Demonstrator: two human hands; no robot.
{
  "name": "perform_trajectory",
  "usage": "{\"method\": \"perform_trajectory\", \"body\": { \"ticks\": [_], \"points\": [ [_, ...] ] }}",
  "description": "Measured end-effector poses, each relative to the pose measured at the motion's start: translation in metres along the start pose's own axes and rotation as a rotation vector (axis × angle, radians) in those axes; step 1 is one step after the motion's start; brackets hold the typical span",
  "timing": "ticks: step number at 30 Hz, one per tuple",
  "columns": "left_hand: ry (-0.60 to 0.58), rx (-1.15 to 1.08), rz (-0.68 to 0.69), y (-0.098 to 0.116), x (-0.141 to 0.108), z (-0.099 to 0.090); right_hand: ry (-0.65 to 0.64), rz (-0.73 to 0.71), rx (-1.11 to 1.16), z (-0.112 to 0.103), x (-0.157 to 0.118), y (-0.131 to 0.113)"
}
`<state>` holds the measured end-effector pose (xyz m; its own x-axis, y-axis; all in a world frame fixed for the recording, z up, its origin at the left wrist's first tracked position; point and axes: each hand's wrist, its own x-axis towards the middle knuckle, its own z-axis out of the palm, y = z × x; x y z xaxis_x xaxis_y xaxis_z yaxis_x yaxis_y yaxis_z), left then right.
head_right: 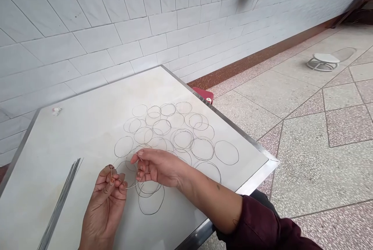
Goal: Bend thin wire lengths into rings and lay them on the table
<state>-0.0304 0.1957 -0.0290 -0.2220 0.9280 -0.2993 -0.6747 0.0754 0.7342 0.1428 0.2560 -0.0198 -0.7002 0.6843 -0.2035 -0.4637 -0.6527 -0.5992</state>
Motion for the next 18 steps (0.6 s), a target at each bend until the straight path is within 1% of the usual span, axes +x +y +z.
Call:
{"method": "perform_trajectory", "body": {
  "ticks": [7,10,15,18],
  "points": [
    [-0.024,0.010,-0.053,-0.0007,0.0010,-0.0037,-0.034,0.027,-0.009,-0.0021,-0.0025,-0.0028],
    [-0.043,0.008,-0.068,-0.0015,0.0011,-0.0059,-0.016,0.040,0.011,-0.0036,-0.0024,-0.0023],
    [-0.112,0.026,-0.066,-0.0021,-0.0011,-0.0077,0.011,0.057,0.044,-0.0060,-0.0012,0.0004],
    [-0.117,0.035,-0.063,-0.0023,-0.0013,-0.0064,0.020,0.062,0.065,-0.0070,-0.0006,0.0012]
  ]
}}
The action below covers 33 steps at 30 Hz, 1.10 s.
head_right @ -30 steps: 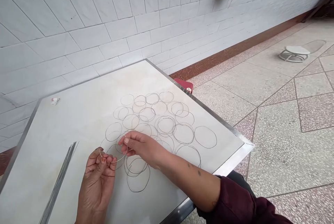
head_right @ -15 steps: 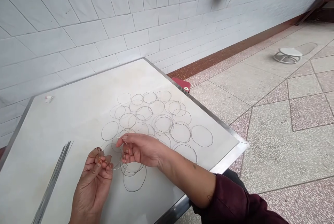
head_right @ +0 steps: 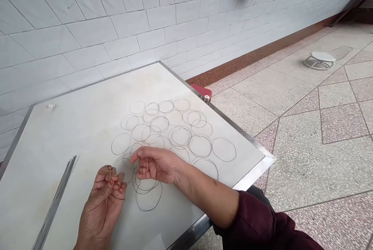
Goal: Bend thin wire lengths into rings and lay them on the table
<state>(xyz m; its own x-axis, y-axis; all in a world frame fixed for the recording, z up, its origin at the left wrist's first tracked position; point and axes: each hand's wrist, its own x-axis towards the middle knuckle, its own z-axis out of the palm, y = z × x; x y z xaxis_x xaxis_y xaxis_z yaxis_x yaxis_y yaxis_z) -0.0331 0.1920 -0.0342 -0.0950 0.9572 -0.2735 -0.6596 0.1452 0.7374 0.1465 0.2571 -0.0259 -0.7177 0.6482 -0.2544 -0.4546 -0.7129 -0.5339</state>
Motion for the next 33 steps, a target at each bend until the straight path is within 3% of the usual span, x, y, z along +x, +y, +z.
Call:
{"method": "perform_trajectory", "body": {
  "ticks": [10,33],
  "points": [
    [0.047,-0.081,-0.027,-0.0001,0.0019,-0.0018,-0.053,0.019,0.030,0.0006,-0.0016,-0.0021],
    [0.101,-0.097,-0.017,0.0006,0.0053,-0.0004,0.034,-0.010,-0.065,0.0003,0.0001,-0.0022]
  ]
}}
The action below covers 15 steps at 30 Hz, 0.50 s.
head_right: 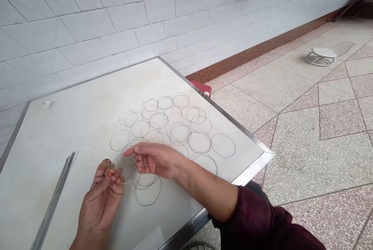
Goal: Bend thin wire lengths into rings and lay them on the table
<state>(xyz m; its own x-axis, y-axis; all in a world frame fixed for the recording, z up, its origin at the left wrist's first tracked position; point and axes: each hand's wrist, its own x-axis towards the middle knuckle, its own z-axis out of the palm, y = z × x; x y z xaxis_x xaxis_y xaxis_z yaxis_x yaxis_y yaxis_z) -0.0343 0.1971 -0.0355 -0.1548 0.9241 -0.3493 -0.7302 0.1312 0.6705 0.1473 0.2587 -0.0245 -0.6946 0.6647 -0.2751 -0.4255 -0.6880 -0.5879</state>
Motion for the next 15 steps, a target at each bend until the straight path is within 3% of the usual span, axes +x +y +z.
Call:
{"method": "perform_trajectory", "body": {
  "ticks": [7,15],
  "points": [
    [0.040,-0.008,0.004,-0.0004,-0.0013,0.0006,0.017,-0.027,-0.035,0.0021,0.0009,0.0001],
    [-0.009,-0.022,0.004,-0.0007,-0.0030,0.0047,0.013,-0.084,-0.056,0.0042,-0.0007,-0.0006]
  ]
}}
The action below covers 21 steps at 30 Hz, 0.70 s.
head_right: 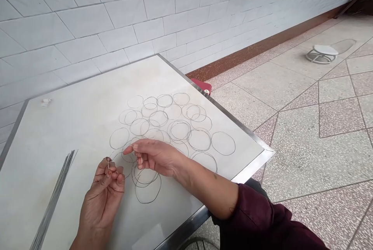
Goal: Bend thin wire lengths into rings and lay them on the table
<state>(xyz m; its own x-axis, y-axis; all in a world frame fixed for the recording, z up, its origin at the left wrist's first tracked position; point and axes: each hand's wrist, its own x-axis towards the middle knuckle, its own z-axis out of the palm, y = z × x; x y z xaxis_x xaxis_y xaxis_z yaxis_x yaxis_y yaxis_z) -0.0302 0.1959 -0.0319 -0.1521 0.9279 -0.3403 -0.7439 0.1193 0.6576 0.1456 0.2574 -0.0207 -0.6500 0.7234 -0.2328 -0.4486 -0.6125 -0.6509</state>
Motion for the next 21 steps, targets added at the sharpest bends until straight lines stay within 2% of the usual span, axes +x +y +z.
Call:
{"method": "perform_trajectory", "body": {
  "ticks": [7,14,18,21],
  "points": [
    [0.042,-0.010,0.010,-0.0007,0.0004,-0.0012,0.002,-0.020,-0.025,-0.0014,0.0005,0.0007],
    [0.103,-0.044,0.103,0.0024,0.0020,-0.0040,-0.070,-0.022,-0.083,0.0013,-0.0049,0.0010],
    [0.133,-0.024,0.101,0.0019,0.0021,-0.0028,0.011,0.003,-0.228,0.0041,-0.0061,0.0010],
    [0.127,-0.002,0.098,0.0014,0.0009,-0.0012,0.035,-0.024,-0.243,0.0029,-0.0041,0.0031]
  ]
}}
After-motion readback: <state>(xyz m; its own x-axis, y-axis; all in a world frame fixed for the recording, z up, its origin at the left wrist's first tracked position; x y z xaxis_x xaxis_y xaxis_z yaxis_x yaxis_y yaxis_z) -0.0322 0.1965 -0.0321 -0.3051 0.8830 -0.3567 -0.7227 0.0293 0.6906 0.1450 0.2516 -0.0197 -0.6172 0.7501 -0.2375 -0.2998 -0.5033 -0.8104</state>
